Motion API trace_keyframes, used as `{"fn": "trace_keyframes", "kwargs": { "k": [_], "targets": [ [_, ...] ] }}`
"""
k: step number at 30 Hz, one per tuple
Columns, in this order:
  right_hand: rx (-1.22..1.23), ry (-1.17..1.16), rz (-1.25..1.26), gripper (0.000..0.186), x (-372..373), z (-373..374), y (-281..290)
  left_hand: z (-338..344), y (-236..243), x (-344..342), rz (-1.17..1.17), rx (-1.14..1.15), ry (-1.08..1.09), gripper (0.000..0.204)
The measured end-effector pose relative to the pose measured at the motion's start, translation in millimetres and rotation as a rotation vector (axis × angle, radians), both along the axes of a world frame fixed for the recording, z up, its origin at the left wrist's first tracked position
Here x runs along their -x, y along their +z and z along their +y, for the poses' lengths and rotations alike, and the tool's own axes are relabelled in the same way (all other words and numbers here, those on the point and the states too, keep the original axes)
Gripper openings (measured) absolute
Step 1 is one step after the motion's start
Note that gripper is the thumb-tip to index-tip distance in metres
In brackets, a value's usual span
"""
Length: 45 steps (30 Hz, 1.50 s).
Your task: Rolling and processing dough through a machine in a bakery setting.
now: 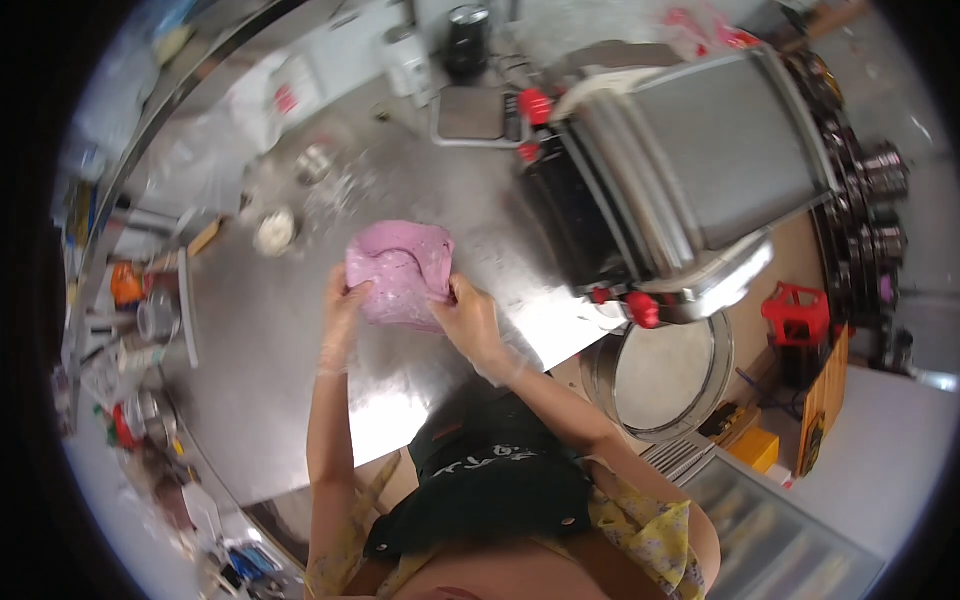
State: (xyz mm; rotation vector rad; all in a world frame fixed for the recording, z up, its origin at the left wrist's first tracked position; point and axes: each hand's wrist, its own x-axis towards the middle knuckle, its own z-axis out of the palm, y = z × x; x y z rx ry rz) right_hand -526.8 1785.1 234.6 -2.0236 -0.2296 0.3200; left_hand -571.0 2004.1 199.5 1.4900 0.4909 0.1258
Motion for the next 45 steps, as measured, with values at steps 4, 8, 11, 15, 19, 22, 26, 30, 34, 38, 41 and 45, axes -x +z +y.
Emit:
{"fn": "trace_keyframes", "kwargs": {
  "k": [4,8,11,15,19,22,26,30,34,38,41,45],
  "targets": [
    [-0.193,-0.108,-0.564,0.063,-37,-92,125,-73,134,-97,-0.370,0.206,-0.156,0.064],
    [-0.289,-0.211,-0.392,0.073,-89,-183,231,-162,237,-204,-0.615,0.068,-0.467,0.069],
    [-0.252,-0.266,-0.359,0.055,-135,-245,252,-229,271,-276,-0.688,-0.037,-0.742,0.065],
    [-0.266,-0.384,-0.270,0.047,-185,-294,222,-288,236,-363,-0.656,-0.178,-0.880,0.060],
    [0.173,-0.327,-0.457,0.063,-196,-300,208,-306,211,-394,-0.533,-0.298,-0.963,0.058],
    [0.457,-0.287,-0.434,0.075,-192,-293,205,-296,204,-385,-0.439,-0.200,-0.966,0.058],
    [0.496,-0.234,-0.516,0.075,-187,-290,197,-287,203,-372,-0.421,-0.299,-0.939,0.059],
    [0.697,-0.249,-0.500,0.078,-183,-281,201,-282,192,-348,-0.562,-0.526,-0.761,0.057],
    [0.584,-0.445,-0.853,0.079,-177,-293,197,-265,199,-298,-0.856,-0.735,-0.370,0.048],
    [0.540,-0.500,-0.942,0.073,-159,-276,203,-234,166,-245,-0.766,-0.059,0.426,0.023],
    [0.454,-0.415,-1.018,0.065,-150,-253,202,-228,75,-225,-0.601,0.212,0.639,0.020],
    [0.334,-0.365,-1.032,0.059,-145,-227,201,-278,13,-223,-0.164,0.994,0.208,0.029]
  ]
}}
